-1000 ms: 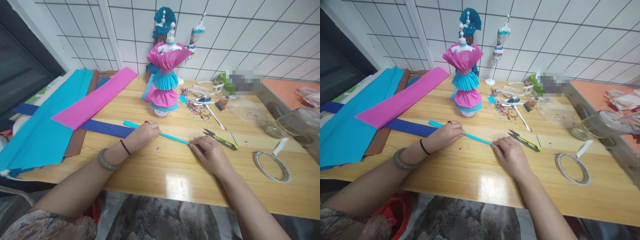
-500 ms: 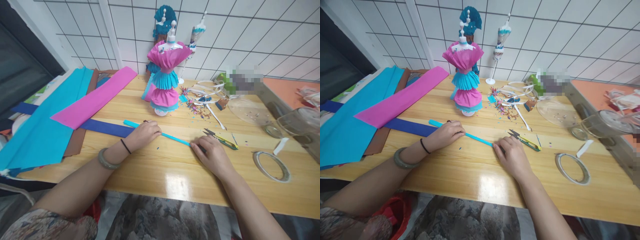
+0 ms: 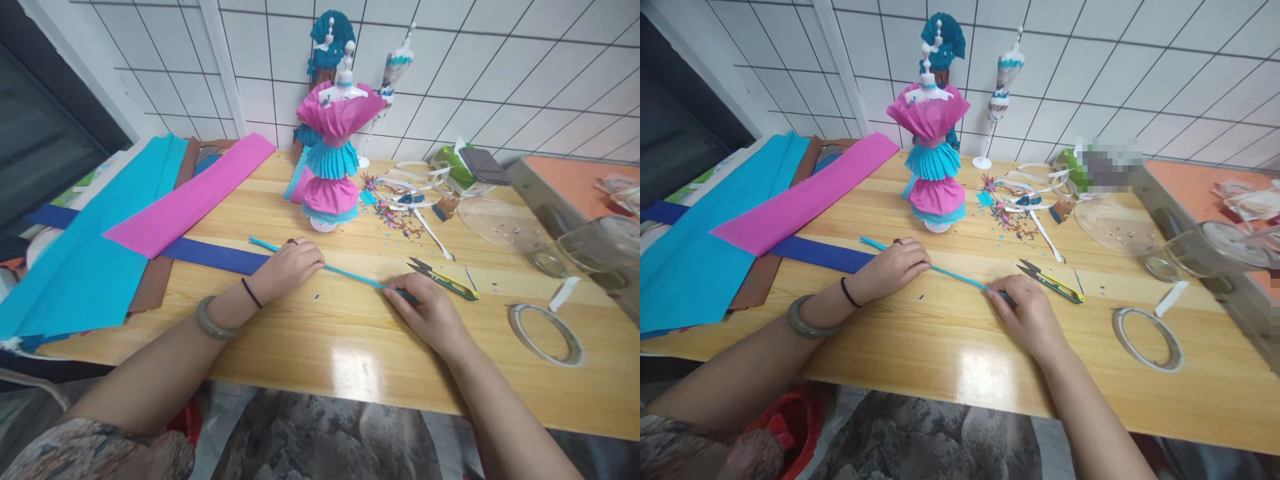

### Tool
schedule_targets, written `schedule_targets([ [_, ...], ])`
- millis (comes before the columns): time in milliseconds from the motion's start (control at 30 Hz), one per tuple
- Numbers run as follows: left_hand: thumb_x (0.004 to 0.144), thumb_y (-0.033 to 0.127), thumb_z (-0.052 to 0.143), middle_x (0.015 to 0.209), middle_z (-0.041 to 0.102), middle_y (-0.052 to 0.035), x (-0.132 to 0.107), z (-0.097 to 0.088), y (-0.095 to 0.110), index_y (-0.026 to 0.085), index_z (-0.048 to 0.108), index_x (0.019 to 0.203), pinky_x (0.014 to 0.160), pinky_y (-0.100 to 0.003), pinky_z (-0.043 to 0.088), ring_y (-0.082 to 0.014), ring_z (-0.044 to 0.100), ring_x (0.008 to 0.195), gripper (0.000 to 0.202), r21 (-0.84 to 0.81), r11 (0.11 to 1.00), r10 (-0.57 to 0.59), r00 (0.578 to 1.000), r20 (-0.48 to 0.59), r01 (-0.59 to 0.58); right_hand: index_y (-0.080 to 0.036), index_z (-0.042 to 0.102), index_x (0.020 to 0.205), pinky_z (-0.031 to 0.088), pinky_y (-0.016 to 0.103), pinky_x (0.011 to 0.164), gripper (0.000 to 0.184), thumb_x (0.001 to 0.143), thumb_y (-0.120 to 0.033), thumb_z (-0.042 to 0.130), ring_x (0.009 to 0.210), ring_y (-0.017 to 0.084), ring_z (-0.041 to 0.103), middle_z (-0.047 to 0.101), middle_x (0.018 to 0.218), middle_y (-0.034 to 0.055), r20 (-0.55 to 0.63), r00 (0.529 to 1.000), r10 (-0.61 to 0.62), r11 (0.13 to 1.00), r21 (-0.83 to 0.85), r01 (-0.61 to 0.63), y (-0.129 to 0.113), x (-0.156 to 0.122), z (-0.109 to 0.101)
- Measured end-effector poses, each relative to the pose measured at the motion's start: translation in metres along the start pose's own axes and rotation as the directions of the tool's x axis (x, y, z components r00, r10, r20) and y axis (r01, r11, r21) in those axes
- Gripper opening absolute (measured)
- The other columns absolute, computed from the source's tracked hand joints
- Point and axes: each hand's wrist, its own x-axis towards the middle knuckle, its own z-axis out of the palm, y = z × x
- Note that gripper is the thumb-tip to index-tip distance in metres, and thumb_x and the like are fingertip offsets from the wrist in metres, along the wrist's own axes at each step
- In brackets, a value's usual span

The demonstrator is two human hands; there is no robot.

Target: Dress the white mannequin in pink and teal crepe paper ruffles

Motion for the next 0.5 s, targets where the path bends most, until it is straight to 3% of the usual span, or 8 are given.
schedule_targets([
  [200,0.091,0.023,0.045,0.096,0.068,-0.0089,-0.001,0.001,-0.006,0.011,0.060,0.106,0.082,-0.033,0.042,-0.0195,0.059,0.090,0.024,-0.001,1.000,0.029,0.990,-0.140,-0.029,-0.020,0.069,0.089,0.050,0.032,0.072,0.023,0.086,-0.038,0.054,0.077,0.020,0.065,0.072,0.086,0.0054,0.053,0.970,0.239,0.956,0.162,-0.245,-0.001,-0.003,0.001],
  [300,0.088,0.026,0.050,0.106,0.066,-0.0120,-0.002,-0.006,-0.007,0.013,0.054,0.121,0.088,-0.039,0.041,-0.0234,0.056,0.101,0.035,0.027,0.999,-0.024,0.968,-0.250,0.032,-0.020,0.070,0.086,0.049,0.031,0.071,0.028,0.081,-0.044,0.058,0.076,0.020,0.064,0.072,0.085,0.0056,0.079,0.925,0.373,0.882,0.279,-0.379,-0.006,-0.001,0.000],
  [367,0.087,0.028,0.053,0.105,0.066,-0.0121,-0.004,-0.010,-0.003,0.015,0.058,0.116,0.091,-0.042,0.039,-0.0250,0.055,0.103,0.033,-0.016,0.997,-0.071,0.933,-0.353,0.070,-0.018,0.070,0.082,0.047,0.028,0.061,0.032,0.076,-0.049,0.063,0.065,0.017,0.060,0.070,0.075,0.0048,0.111,0.868,0.483,0.790,0.372,-0.487,-0.010,0.002,-0.002],
  [433,0.086,0.030,0.054,0.093,0.069,-0.0102,-0.005,-0.012,0.004,0.015,0.065,0.100,0.088,-0.040,0.042,-0.0231,0.059,0.094,0.024,-0.173,0.983,-0.131,0.914,-0.385,0.068,-0.017,0.069,0.077,0.041,0.024,0.050,0.037,0.069,-0.052,0.068,0.052,0.012,0.052,0.064,0.062,0.0023,0.198,0.798,0.569,0.663,0.464,-0.588,-0.015,0.007,-0.006],
  [500,0.085,0.034,0.054,0.079,0.069,-0.0076,-0.006,-0.010,0.013,0.015,0.068,0.090,0.077,-0.033,0.046,-0.0186,0.062,0.077,0.024,-0.459,0.882,-0.227,0.947,-0.226,0.102,-0.016,0.069,0.074,0.036,0.022,0.044,0.039,0.062,-0.053,0.074,0.045,0.008,0.046,0.060,0.056,0.0002,0.319,0.733,0.601,0.516,0.546,-0.661,-0.021,0.015,-0.010],
])
